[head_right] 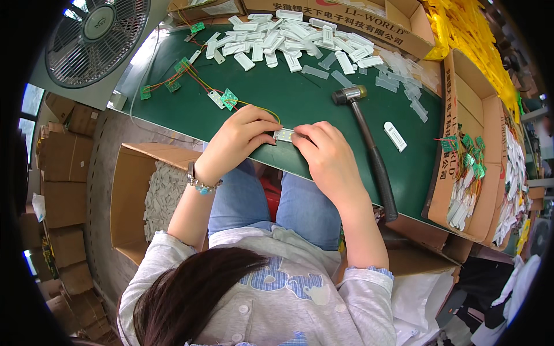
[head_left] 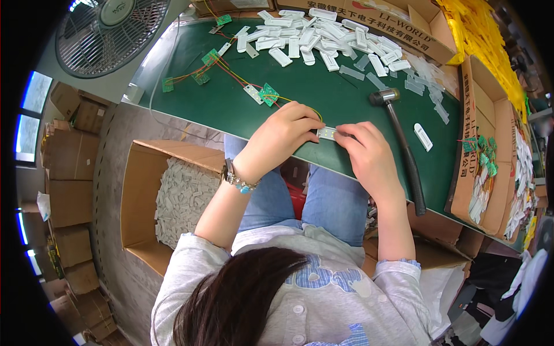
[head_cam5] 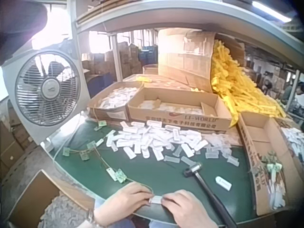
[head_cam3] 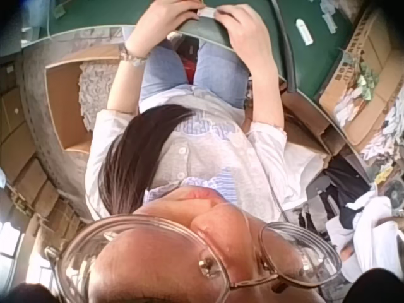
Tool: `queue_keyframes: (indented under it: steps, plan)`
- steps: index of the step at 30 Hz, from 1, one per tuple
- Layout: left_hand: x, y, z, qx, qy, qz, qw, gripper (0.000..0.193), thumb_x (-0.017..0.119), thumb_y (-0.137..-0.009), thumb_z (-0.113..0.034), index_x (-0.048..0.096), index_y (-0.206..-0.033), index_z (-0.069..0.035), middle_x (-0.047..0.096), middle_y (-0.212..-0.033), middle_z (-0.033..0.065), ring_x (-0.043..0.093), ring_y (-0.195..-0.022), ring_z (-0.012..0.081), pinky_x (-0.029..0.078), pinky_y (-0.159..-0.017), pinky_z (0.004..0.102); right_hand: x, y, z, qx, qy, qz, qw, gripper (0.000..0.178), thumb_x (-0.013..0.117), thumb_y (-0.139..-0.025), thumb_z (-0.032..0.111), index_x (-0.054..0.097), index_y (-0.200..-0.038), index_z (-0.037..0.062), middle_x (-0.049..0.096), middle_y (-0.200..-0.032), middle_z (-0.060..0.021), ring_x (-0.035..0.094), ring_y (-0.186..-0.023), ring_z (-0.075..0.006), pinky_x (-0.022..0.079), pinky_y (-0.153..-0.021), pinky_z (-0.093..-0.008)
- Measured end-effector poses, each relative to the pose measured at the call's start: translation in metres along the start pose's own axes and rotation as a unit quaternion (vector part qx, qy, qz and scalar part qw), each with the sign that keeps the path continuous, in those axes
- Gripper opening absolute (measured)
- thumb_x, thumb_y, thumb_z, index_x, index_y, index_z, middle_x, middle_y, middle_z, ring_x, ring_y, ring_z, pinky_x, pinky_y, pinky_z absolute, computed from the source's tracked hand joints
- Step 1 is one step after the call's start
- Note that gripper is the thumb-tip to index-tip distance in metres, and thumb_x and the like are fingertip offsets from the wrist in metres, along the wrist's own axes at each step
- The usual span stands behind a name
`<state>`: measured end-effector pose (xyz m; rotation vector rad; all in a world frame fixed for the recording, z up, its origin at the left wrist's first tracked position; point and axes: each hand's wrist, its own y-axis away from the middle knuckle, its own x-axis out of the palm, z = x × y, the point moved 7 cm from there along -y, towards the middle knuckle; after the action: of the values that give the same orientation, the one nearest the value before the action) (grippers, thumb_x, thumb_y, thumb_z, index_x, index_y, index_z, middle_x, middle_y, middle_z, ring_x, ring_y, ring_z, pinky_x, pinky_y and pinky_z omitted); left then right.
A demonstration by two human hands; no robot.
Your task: The person assembles LED light modules by inserting circuit boards into plastic casings, attaching plastic covers, tapping them with a hammer, and placing the assembled units into a cardboard box.
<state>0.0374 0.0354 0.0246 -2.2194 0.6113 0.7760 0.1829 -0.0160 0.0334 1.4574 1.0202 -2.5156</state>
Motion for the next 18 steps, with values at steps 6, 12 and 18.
queue_keyframes:
  steps: [6,12,18]
  plan:
    - [0.0007,-0.0009,-0.0063,0.020,-0.011,-0.021,1.000,0.027,0.074,-0.075,-0.005,0.071,-0.102,-0.002,0.067,-0.098,0.0084,0.061,-0.096,0.0281,0.051,-0.084,0.0383,-0.0008,0.0016,-0.0022,0.000,0.001,-0.003,1.000,0.020,0.063,-0.076,0.005,0.069,-0.095,0.0005,0.066,-0.101,-0.0073,0.062,-0.095,-0.0241,0.052,-0.082,-0.0367]
    - [-0.0021,0.0001,-0.0074,0.012,-0.039,-0.016,0.999,0.027,0.074,-0.076,-0.006,0.069,-0.102,-0.004,0.067,-0.091,0.0072,0.060,-0.093,0.0284,0.051,-0.082,0.0387,-0.0005,0.0004,0.0000,-0.018,0.006,0.007,1.000,0.021,0.061,-0.078,0.007,0.069,-0.097,0.0024,0.065,-0.104,-0.0060,0.061,-0.098,-0.0236,0.050,-0.085,-0.0365]
    - [0.0020,-0.0004,-0.0087,0.026,-0.051,-0.023,0.998,0.023,0.074,-0.077,-0.007,0.069,-0.099,-0.005,0.066,-0.091,0.0061,0.059,-0.092,0.0276,0.051,-0.082,0.0380,-0.0068,-0.0011,0.0014,-0.020,0.042,0.029,0.999,0.020,0.064,-0.078,0.010,0.069,-0.096,0.0041,0.066,-0.104,-0.0043,0.061,-0.100,-0.0225,0.049,-0.086,-0.0365]
